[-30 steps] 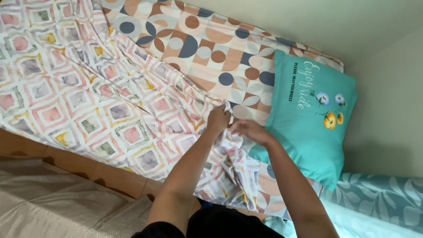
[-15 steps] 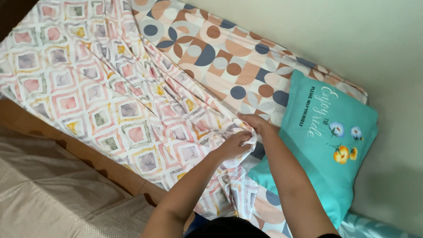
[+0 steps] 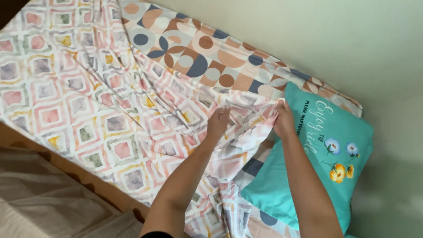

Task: Spreading a bedsheet onto a bed.

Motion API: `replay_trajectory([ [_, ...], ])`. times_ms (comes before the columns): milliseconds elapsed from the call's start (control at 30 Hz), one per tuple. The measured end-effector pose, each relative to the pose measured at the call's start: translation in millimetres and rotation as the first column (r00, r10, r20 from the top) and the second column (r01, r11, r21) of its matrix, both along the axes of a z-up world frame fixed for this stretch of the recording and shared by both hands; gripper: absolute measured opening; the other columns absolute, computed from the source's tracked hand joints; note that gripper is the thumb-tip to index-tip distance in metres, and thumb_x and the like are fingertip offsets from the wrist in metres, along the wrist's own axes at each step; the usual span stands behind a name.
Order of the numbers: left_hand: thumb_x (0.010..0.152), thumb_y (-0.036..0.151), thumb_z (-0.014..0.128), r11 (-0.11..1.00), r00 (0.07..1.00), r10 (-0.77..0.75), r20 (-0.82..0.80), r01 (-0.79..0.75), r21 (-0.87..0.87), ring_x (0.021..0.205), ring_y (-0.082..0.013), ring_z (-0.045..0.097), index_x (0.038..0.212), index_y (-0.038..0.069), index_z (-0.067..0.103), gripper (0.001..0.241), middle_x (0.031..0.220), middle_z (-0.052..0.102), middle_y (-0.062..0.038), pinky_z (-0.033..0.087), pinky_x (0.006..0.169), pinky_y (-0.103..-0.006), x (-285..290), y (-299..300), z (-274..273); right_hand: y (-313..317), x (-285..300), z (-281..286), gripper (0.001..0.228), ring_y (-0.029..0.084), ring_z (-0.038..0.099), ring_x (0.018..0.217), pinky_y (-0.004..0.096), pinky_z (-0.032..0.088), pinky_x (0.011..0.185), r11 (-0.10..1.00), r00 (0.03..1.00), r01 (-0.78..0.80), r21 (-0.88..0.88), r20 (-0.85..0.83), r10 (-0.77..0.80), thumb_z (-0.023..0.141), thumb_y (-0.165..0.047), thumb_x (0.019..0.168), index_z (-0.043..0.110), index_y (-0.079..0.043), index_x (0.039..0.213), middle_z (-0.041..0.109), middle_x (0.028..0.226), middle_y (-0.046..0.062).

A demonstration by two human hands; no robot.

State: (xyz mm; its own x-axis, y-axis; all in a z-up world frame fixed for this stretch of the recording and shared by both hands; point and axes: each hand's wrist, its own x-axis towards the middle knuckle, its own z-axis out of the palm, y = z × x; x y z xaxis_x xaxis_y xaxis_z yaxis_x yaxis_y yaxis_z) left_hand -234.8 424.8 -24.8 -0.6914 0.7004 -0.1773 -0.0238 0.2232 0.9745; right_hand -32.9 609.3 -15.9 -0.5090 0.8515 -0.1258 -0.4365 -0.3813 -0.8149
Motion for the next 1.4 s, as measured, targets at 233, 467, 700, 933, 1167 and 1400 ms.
replay_trajectory([
  [233, 0.086, 0.024, 0.073, 0.976, 0.878, 0.171, 0.447, -0.09, -0.197, 0.071, -0.0225, 0.066, 0.101, -0.008, 0.061, 0.037, 0.088, 0.066, -0.015, 0.059, 0.058, -0.0412, -69.8, 87.2, -129.4, -53.9, 11.5, 5.1, 0.023, 0.016, 0.069, 0.102, 0.033, 0.056, 0.093, 0.946, 0.946, -0.313, -0.08, 0.065, 0.319, 0.052, -0.02, 0.103, 0.06, -0.005, 0.12, 0.071, 0.113, 0.005],
  [467, 0.094, 0.019, 0.062, 0.966, 0.963, -0.255, -0.085, 0.249, -0.074, 0.068, -0.0265, 0.07, 0.094, -0.002, 0.058, 0.022, 0.085, 0.069, -0.019, 0.058, 0.055, -0.0418, -37.2, 82.5, -78.2, 0.5, -24.2, -64.1, 0.029, 0.026, 0.07, 0.091, 0.038, 0.053, 0.079, 0.699, 0.539, -0.599, 0.391, 0.842, -0.009, 0.067, -0.028, 0.098, 0.076, -0.001, 0.103, 0.073, 0.099, 0.015],
  [700, 0.095, 0.019, 0.062, 0.759, 0.692, -0.644, -0.326, 0.631, -0.161, 0.088, -0.0363, 0.072, 0.104, 0.002, 0.066, 0.019, 0.095, 0.071, -0.024, 0.056, 0.078, -0.0454, 5.8, 81.5, -77.2, 33.3, -110.3, -56.5, 0.054, 0.031, 0.072, 0.082, 0.044, 0.054, 0.081, 0.831, 0.272, -0.477, 0.287, 0.947, -0.171, 0.062, -0.047, 0.104, 0.077, 0.005, 0.104, 0.075, 0.091, 0.027],
  [933, 0.091, 0.012, 0.061, 0.548, 0.523, -0.82, -0.233, 0.835, -0.052, 0.105, -0.0327, 0.071, 0.125, 0.006, 0.068, 0.036, 0.114, 0.072, -0.021, 0.054, 0.093, -0.041, -12.6, 43.8, -66.3, 25.5, -104.5, -157.2, 0.044, 0.023, 0.07, 0.1, 0.04, 0.056, 0.083, 0.82, 0.345, -0.399, -0.411, 0.761, 0.549, 0.067, -0.032, 0.094, 0.07, 0.002, 0.122, 0.074, 0.119, 0.013],
  [1167, 0.097, 0.023, 0.063, 0.371, 0.293, -0.908, -0.299, 0.895, -0.249, 0.111, -0.0366, 0.069, 0.123, 0.001, 0.066, 0.035, 0.119, 0.071, -0.023, 0.053, 0.097, -0.0422, -36.4, 47.1, -87.7, 57.4, -101.1, -215.6, 0.024, 0.018, 0.066, 0.093, 0.034, 0.053, 0.081, 0.924, 0.564, -0.37, 0.095, 0.814, 0.142, 0.064, -0.022, 0.094, 0.074, -0.006, 0.109, 0.073, 0.107, 0.01],
  [1400, 0.083, 0.046, 0.069, 0.775, 0.786, -0.611, 0.096, 0.618, -0.133, 0.082, -0.0325, 0.073, 0.104, 0.011, 0.069, 0.041, 0.095, 0.075, -0.014, 0.061, 0.068, -0.0485, -105.2, 84.5, -18.3, 91.3, -69.8, -37.2, 0.008, 0.01, 0.06, 0.091, 0.024, 0.049, 0.082, 0.555, 0.671, 0.426, 0.714, 0.162, -0.724, 0.06, -0.012, 0.109, 0.057, -0.004, 0.109, 0.065, 0.099, 0.002],
])
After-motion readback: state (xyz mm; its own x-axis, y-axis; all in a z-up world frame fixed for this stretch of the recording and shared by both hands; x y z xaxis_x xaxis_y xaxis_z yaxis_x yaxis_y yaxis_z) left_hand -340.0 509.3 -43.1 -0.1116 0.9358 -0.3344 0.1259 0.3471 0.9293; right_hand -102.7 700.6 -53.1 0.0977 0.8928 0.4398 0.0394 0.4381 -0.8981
